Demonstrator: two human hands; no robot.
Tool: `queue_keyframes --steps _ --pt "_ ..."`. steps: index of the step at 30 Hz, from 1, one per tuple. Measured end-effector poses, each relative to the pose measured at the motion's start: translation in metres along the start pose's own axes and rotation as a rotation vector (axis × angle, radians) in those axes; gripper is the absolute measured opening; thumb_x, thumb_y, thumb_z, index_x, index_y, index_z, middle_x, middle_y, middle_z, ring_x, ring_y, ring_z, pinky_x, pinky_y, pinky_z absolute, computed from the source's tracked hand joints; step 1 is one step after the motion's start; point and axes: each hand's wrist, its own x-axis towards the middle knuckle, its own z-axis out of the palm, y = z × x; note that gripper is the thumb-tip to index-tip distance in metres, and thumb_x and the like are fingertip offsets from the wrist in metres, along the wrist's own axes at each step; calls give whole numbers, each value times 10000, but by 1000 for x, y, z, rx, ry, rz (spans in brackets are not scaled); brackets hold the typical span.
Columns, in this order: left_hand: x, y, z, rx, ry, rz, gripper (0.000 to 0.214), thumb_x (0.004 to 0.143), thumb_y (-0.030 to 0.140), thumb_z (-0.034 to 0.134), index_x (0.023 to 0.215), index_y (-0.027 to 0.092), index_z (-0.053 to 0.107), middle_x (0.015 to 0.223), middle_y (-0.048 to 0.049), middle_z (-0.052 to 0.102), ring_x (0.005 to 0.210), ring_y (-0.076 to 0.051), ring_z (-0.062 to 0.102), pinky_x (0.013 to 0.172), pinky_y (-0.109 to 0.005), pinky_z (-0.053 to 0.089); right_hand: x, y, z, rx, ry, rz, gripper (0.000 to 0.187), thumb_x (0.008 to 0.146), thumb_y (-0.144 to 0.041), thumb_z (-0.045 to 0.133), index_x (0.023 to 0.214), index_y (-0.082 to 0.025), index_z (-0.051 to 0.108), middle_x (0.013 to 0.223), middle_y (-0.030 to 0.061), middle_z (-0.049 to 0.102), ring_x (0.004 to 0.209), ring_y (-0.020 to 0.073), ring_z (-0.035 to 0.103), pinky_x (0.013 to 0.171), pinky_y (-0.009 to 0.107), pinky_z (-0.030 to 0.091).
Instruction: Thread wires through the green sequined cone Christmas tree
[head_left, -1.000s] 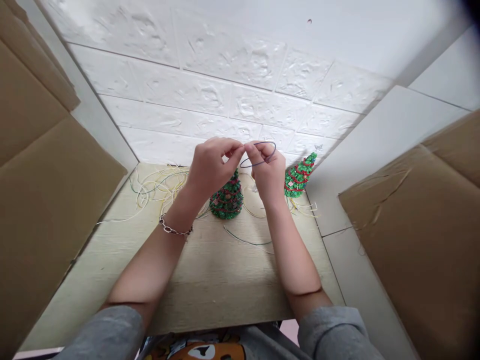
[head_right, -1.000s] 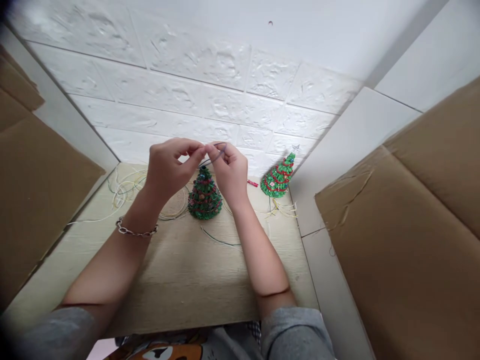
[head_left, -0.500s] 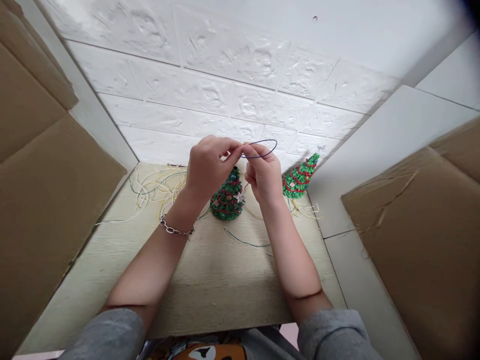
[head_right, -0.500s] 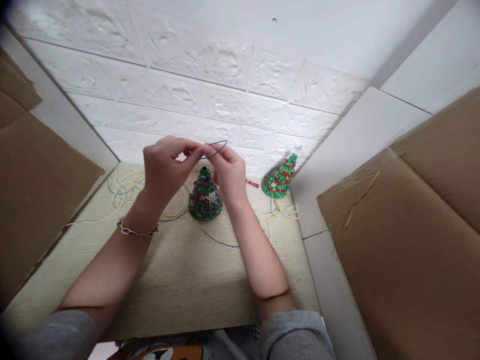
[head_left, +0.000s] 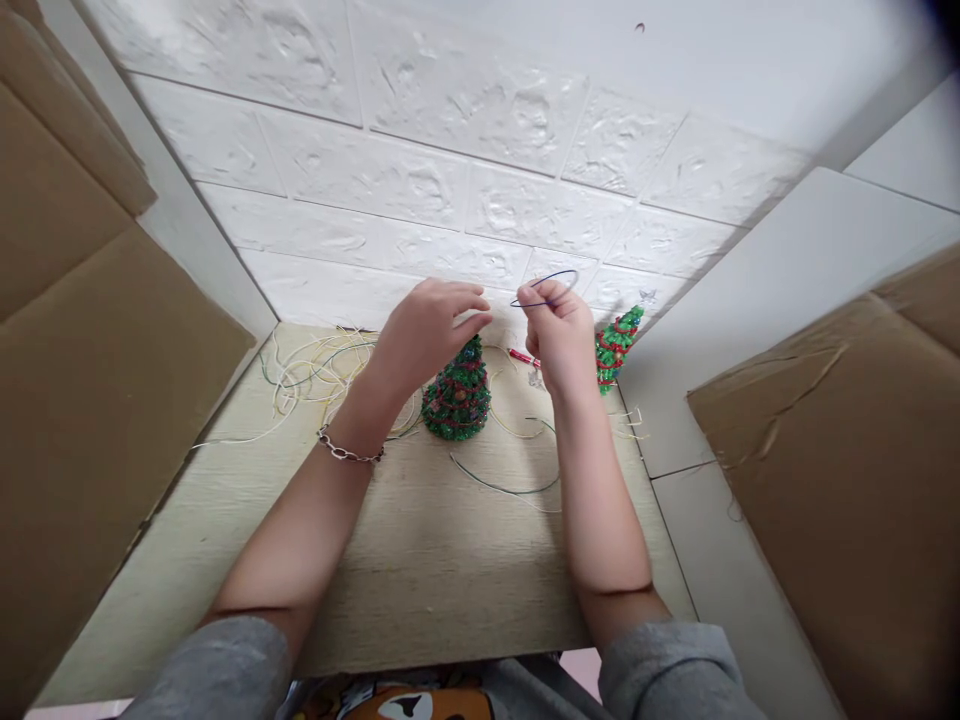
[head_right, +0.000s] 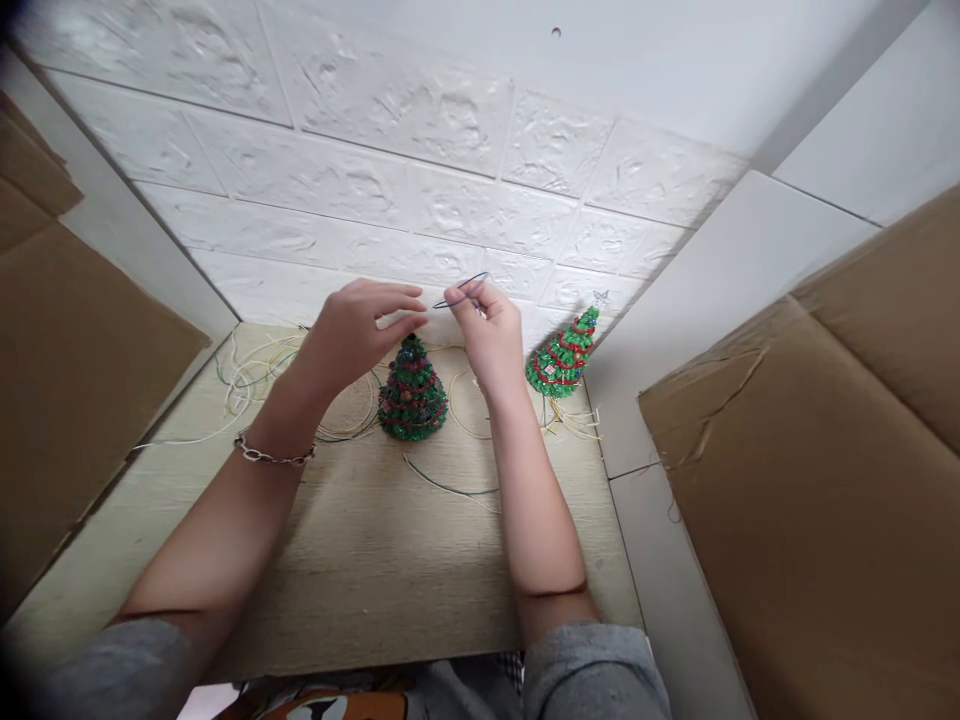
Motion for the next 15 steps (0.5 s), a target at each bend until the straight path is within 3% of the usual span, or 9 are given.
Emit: queue_keyframes --steps 4,7,15 --pt "0 -5 4 -18 -152 -104 282 813 382 548 667 179 677 630 -18 641 614 -144 544 631 -288 380 -1 1 12 -99 -10 -50 196 818 -359 566 718 -193 548 721 5 559 727 121 520 663 257 417" --pt "0 -2 -1 -109 -202 -168 280 786 380 566 631 165 657 509 18 532 527 -108 446 541 -267 309 -3 -1 15 -86 -60 -40 132 800 -287 585 715 -190 559 750 3 583 758 123 529 701 268 414" --pt "-1 -22 0 -440 -350 -298 306 761 454 579 714 162 660 565 12 520 547 -108 438 508 -246 312 -6 -6 9 -14 -253 6 168 794 -327 584 701 -188 568 718 3 585 718 116 518 602 248 386"
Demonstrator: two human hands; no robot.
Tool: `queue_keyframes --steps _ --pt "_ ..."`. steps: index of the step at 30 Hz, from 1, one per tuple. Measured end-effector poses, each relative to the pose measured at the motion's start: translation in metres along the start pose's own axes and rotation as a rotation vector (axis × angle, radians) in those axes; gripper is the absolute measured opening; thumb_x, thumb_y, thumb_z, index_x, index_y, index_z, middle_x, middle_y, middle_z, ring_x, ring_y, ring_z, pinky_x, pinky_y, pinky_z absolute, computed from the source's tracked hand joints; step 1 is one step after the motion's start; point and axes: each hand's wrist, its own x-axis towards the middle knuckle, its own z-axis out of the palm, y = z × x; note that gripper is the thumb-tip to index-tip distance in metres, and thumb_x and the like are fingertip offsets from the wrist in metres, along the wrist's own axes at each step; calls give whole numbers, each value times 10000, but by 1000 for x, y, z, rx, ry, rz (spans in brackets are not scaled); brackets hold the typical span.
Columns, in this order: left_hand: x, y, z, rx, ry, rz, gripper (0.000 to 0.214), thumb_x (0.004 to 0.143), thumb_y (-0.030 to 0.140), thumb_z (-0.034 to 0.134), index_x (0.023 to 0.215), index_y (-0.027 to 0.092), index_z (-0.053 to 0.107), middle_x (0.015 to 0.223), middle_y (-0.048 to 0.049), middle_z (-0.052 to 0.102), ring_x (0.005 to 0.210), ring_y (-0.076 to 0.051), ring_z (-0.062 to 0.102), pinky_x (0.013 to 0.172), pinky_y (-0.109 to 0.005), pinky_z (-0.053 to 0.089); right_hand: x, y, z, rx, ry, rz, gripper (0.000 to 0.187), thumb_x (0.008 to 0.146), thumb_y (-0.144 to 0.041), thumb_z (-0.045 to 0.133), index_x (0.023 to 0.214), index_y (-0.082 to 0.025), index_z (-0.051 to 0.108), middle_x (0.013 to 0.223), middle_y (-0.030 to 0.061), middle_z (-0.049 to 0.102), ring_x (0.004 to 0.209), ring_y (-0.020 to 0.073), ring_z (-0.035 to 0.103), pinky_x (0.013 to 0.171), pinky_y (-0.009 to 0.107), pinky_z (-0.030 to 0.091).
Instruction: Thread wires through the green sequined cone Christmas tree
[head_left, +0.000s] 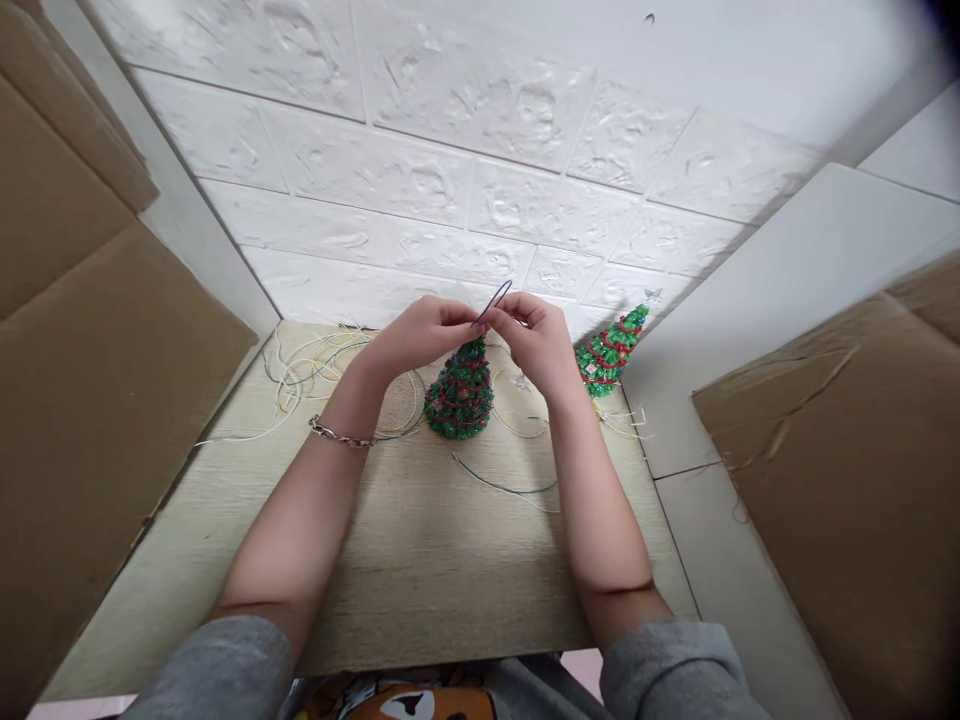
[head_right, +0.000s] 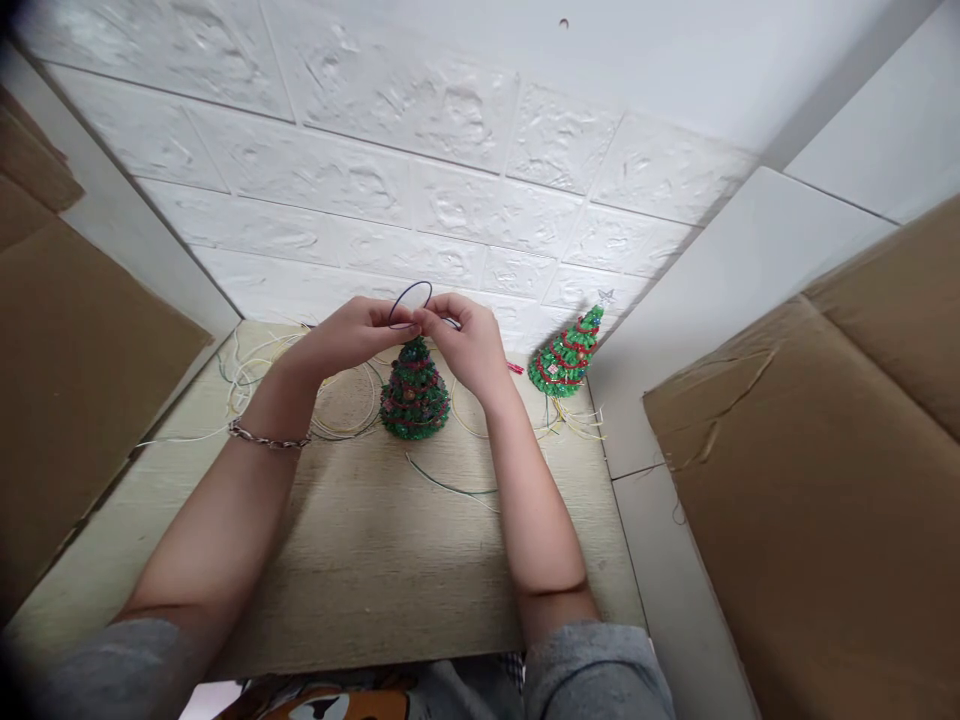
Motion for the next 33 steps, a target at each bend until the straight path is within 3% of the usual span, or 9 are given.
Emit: queue_keyframes --steps 4,13,21,28,33 --pt "4 -9 -2 -102 -74 -30 348 748 494 580 771 159 673 636 0 568 603 -118 484 562 -248 377 1 2 -1 -44 -12 1 150 773 -294 606 691 -171 584 690 -4 586 665 96 485 599 246 368" --pt "-2 -2 -10 -26 -234 -66 247 708 402 626 771 167 669 661 -3 586 604 -122 498 553 -250 388 6 19 3 -89 -19 -6 138 758 -293 612 715 -162 602 651 -16 576 593 81 451 597 255 365" --pt "-2 -2 -12 23 -229 -76 269 705 437 628 710 174 684 648 3 584 627 -124 502 583 -259 388 -1 4 -3 -258 -66 -52 136 775 -278 611 707 -164 644 670 -13 604 588 75 451 606 260 364" --pt "-1 -8 -13 -4 -233 -76 269 703 419 648 812 182 716 681 5 627 658 -132 543 592 -254 407 -2 1 -2 -234 -78 -44 141 787 -273 609 731 -163 676 719 -6 654 634 79 511 628 248 385" --pt "-5 -1 -12 -8 -189 -67 326 704 364 661 977 190 702 858 -32 698 786 -164 621 670 -271 474 -3 -1 -3 -212 -88 -13 139 783 -267 611 749 -167 701 728 -4 682 695 103 568 677 258 411"
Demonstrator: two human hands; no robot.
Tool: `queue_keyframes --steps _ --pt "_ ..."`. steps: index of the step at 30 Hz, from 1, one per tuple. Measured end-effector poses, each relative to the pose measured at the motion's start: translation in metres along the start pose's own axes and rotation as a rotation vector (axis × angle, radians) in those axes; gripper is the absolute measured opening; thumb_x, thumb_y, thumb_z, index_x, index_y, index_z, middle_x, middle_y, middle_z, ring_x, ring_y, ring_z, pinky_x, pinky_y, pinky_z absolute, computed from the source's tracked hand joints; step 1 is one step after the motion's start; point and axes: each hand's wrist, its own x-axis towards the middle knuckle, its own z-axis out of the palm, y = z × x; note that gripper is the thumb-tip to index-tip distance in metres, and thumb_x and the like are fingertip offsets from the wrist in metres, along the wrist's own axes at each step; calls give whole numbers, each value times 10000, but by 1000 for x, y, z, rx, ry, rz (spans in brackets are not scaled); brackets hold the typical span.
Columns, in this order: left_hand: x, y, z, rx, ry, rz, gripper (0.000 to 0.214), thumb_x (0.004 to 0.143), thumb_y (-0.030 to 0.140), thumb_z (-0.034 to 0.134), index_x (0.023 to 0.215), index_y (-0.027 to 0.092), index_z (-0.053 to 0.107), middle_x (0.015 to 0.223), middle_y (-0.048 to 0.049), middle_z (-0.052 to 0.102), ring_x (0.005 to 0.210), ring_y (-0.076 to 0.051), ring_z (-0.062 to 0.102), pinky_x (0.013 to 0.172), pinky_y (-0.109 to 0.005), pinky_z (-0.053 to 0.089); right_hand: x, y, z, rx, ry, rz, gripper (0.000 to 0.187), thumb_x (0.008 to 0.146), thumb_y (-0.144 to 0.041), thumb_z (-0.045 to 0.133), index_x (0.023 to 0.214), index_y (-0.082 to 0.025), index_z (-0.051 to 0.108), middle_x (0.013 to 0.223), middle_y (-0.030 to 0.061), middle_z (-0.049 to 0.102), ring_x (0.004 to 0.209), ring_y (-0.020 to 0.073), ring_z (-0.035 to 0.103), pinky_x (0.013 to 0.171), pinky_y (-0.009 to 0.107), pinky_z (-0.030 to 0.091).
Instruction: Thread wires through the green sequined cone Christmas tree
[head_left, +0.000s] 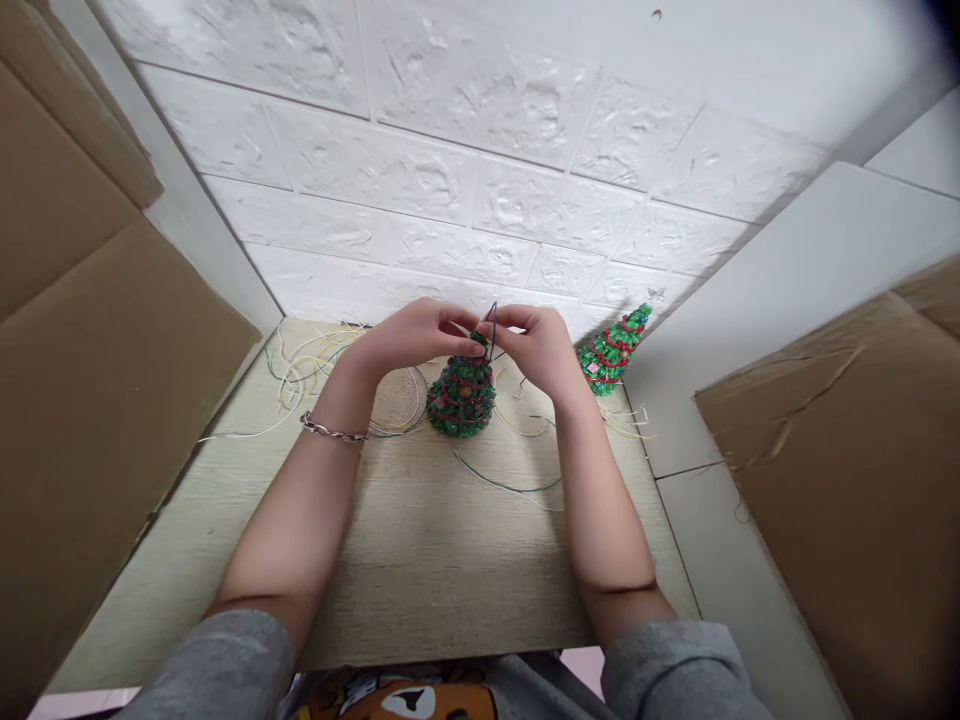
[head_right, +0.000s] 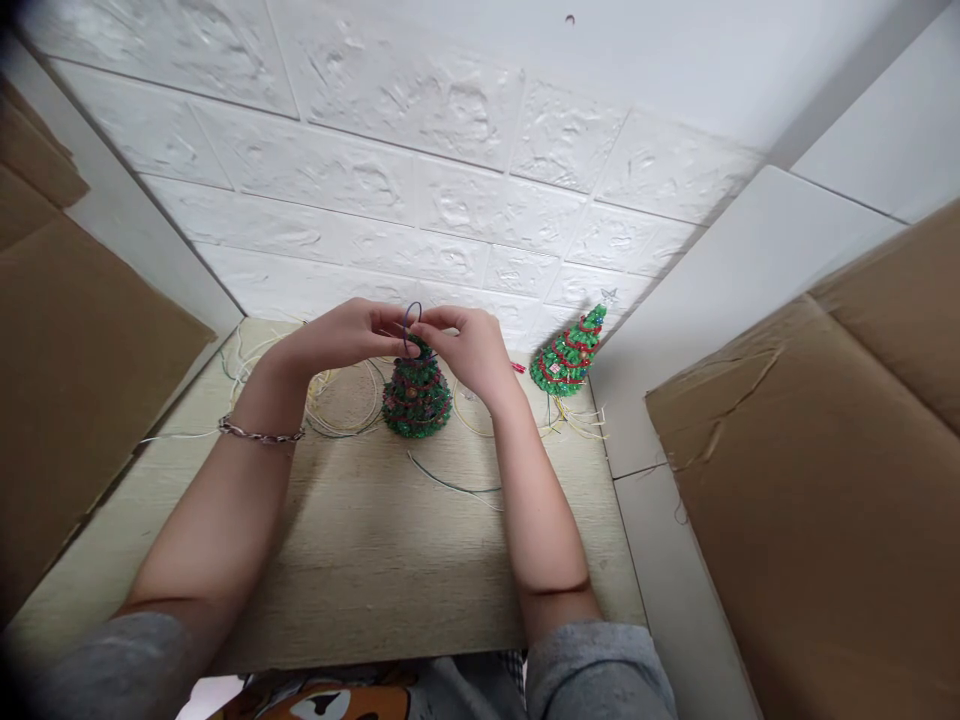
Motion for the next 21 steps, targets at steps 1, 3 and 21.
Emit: queue_keyframes --steps 1,3,21 --pt "-2 4 1 25 37 4 358 704 344 662 1027 191 687 909 -42 701 811 -169 630 685 -274 483 0 0 0 1 3 11 140 783 -270 612 756 -169 706 741 -2 689 704 107 575 690 264 416" --pt "-6 14 2 114 126 28 396 726 304 636 1104 190 657 1003 -57 693 849 -172 637 714 -279 495 1 0 2 -5 15 23 145 787 -276 607 769 -174 709 766 1 699 723 115 585 713 276 423" --pt "-8 28 9 339 411 208 174 789 266 577 781 185 731 693 -10 691 639 -113 581 611 -245 422 -5 -1 -2 3 49 8 212 734 -311 668 909 -193 642 830 -11 608 646 80 492 585 238 379"
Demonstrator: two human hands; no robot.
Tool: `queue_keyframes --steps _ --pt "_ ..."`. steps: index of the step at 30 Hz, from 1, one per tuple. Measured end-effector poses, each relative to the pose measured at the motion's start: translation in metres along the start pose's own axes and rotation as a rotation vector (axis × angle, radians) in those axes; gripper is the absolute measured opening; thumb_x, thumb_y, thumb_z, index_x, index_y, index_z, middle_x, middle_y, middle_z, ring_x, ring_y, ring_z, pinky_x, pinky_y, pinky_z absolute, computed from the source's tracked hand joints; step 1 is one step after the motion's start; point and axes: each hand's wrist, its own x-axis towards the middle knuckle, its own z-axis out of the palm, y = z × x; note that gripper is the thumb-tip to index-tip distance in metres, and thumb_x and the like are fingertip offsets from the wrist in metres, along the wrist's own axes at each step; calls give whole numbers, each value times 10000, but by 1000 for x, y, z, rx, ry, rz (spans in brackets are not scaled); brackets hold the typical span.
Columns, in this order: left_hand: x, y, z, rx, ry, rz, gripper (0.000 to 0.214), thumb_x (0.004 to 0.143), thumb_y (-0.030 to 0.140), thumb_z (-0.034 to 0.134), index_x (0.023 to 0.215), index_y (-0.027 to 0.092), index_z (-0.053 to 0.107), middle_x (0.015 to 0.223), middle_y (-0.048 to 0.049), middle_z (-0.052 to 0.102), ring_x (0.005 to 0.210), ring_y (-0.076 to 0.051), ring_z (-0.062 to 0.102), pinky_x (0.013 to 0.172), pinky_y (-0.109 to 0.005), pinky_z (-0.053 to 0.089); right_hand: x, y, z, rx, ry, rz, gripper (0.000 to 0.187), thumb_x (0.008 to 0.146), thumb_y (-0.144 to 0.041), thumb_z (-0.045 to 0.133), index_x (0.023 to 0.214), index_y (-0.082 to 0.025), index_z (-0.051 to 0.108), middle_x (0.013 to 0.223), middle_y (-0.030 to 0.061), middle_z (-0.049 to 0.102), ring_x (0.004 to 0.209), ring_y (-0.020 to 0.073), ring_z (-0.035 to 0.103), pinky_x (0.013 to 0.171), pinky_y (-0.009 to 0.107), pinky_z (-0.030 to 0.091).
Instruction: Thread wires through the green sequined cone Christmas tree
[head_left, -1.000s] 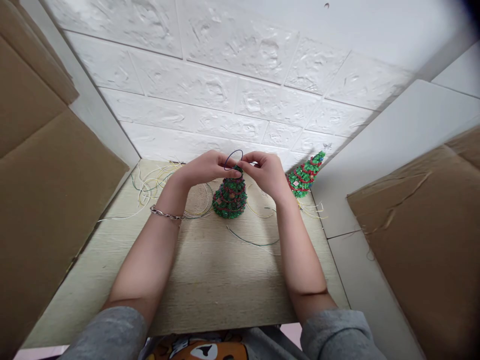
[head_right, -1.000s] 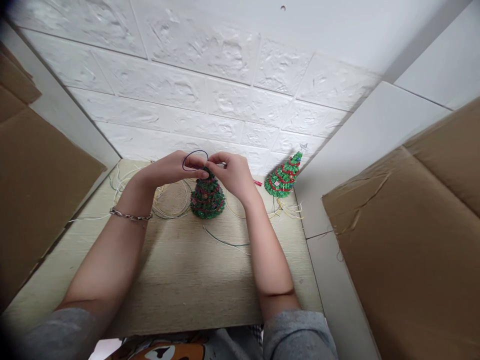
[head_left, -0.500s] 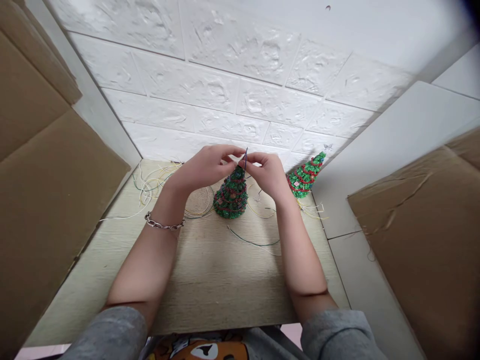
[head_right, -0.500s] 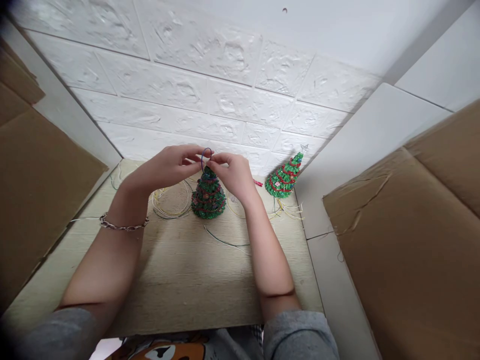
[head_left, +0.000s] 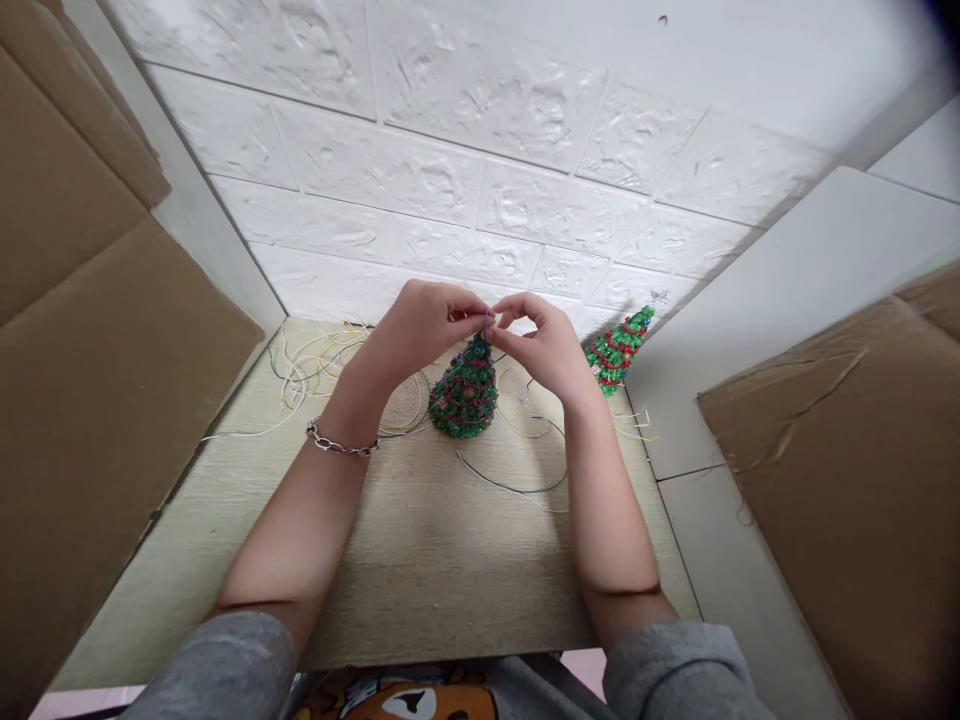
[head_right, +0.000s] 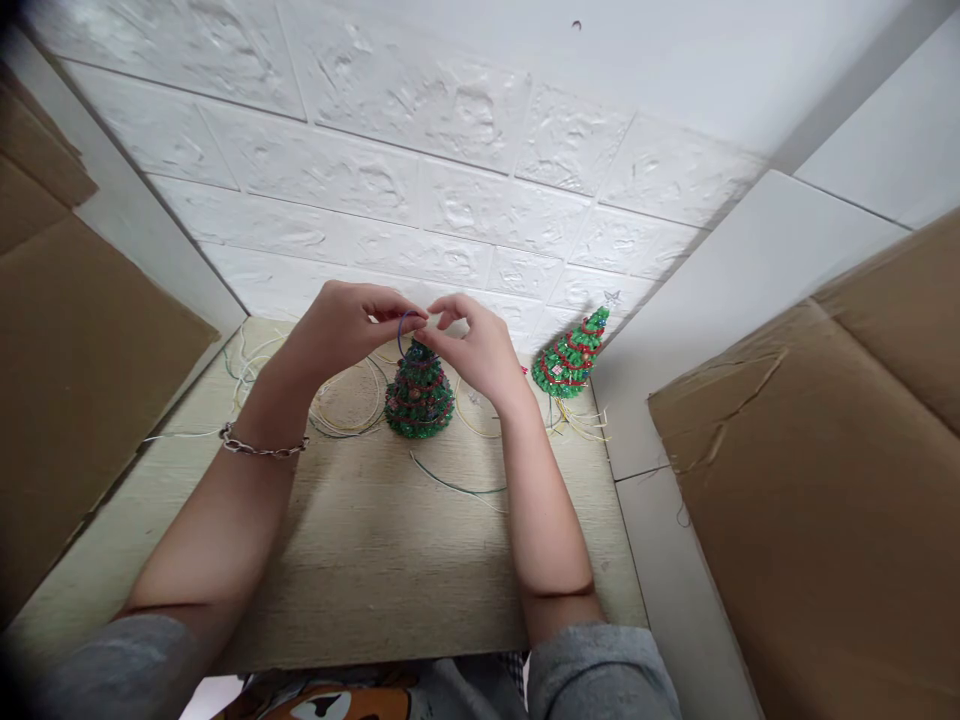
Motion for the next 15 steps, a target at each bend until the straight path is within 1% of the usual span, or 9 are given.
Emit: queue_keyframes --steps 2,3,4,7,9,13,15 --pt "0 -2 0 -19 -10 -4 174 781 278 585 760 181 728 661 -5 680 617 -110 570 586 -241 407 -1 -3 -1 24 18 -20 288 721 -302 687 986 -214 612 830 -25 565 560 51 400 509 219 317" --pt "0 -3 1 -23 -15 -3 180 780 290 587 749 179 725 644 -2 672 608 -109 565 578 -240 400 -2 -4 -1 23 19 -41 283 727 -300 687 988 -221 611 814 -30 550 544 46 371 496 218 298" --pt "0 -4 1 -23 -23 0 192 781 306 588 737 176 722 624 0 661 598 -108 557 572 -240 395 -2 -5 -1 13 18 -69 239 743 -297 675 963 -222 620 790 -32 542 545 47 363 497 219 292" --pt "1 -5 2 -9 -62 18 241 794 355 579 714 169 710 588 5 633 578 -105 538 570 -241 388 -2 -5 -2 -54 43 -156 81 795 -277 626 824 -203 640 730 -26 543 596 65 404 541 230 314" --pt "1 -4 2 -10 -89 31 240 798 358 577 734 167 708 615 1 643 590 -105 542 583 -240 394 -3 -5 -4 -94 53 -203 76 810 -256 610 778 -194 638 724 -21 556 631 73 430 570 237 328" --pt "2 -4 2 11 -117 49 190 799 302 576 790 163 704 668 -5 655 625 -108 552 610 -239 401 -5 -6 -4 -157 18 -229 54 790 -242 643 817 -195 648 736 -22 573 647 76 442 590 240 335" --pt "2 -5 3 47 -110 62 185 808 290 565 792 161 697 710 -12 657 661 -115 560 637 -243 411 -5 -6 -2 -193 32 -236 75 789 -256 652 834 -197 651 743 -21 576 647 78 441 600 244 338"
